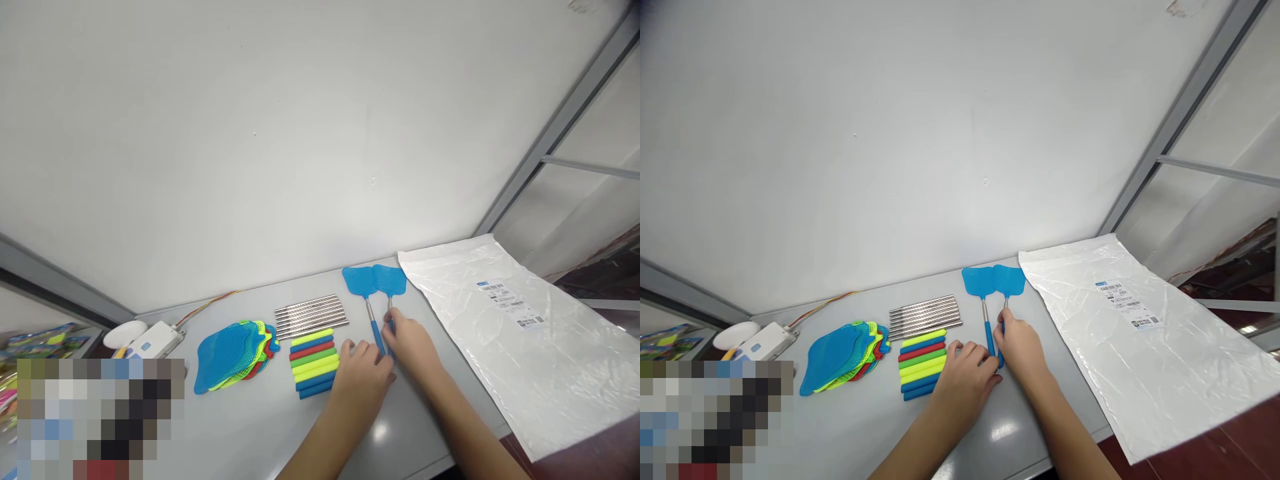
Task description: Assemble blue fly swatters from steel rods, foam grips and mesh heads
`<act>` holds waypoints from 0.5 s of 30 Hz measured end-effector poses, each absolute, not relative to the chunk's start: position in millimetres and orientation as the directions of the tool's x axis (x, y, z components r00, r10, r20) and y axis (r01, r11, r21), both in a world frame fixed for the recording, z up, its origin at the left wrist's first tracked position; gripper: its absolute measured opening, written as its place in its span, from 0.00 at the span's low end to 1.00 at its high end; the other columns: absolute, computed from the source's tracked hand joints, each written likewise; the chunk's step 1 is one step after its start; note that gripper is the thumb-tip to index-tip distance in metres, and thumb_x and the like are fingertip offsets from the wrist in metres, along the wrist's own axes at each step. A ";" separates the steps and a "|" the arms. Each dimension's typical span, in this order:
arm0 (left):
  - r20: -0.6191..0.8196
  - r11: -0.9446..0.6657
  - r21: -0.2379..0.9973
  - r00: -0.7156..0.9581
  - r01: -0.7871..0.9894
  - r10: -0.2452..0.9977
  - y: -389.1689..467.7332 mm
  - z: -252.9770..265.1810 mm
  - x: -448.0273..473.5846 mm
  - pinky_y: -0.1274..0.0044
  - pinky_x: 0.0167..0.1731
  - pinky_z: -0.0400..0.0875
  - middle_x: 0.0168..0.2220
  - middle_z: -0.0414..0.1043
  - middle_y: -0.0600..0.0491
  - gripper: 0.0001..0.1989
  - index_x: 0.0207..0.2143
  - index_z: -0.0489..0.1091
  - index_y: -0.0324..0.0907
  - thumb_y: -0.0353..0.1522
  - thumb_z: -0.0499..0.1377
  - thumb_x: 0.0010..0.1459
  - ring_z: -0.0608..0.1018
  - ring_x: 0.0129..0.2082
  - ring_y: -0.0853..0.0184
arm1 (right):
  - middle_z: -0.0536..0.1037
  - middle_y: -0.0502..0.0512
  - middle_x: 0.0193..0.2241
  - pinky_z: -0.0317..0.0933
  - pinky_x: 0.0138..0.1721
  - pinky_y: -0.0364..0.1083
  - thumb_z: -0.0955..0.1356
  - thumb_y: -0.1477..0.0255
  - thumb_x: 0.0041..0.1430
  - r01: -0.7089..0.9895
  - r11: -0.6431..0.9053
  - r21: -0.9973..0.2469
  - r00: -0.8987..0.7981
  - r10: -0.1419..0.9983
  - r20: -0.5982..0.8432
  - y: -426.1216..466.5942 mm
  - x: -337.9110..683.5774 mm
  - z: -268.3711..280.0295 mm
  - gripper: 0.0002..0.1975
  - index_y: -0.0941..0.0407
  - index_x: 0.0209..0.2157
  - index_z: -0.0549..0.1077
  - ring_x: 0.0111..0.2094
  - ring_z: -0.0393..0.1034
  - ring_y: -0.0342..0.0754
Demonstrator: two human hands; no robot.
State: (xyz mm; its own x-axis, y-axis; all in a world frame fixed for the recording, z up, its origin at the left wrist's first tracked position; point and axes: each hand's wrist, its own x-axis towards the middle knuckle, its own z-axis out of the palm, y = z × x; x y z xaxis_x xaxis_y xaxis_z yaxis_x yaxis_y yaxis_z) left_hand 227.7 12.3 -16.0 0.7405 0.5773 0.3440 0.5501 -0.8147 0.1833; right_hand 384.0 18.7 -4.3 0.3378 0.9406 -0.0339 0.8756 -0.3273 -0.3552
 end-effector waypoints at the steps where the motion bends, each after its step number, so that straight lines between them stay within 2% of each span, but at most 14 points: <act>1: 0.347 -0.814 0.177 0.739 0.553 0.577 13.6 -16.8 229.8 0.61 0.43 0.60 0.32 0.70 0.53 0.06 0.33 0.68 0.43 0.32 0.64 0.56 0.72 0.35 0.61 | 0.75 0.52 0.24 0.44 0.25 0.44 0.60 0.72 0.63 0.876 -0.331 -0.350 0.339 0.940 -0.041 19.0 383.9 -3.8 0.08 0.55 0.41 0.68 0.26 0.69 0.48; 15: 0.396 -0.817 0.141 0.724 0.559 0.565 16.6 -16.4 239.1 0.57 0.48 0.60 0.29 0.70 0.54 0.04 0.31 0.67 0.42 0.28 0.58 0.61 0.72 0.33 0.63 | 0.76 0.51 0.25 0.45 0.25 0.44 0.58 0.69 0.65 0.864 -0.364 -0.347 0.361 0.929 -0.077 15.2 382.5 -5.3 0.10 0.54 0.43 0.67 0.26 0.71 0.48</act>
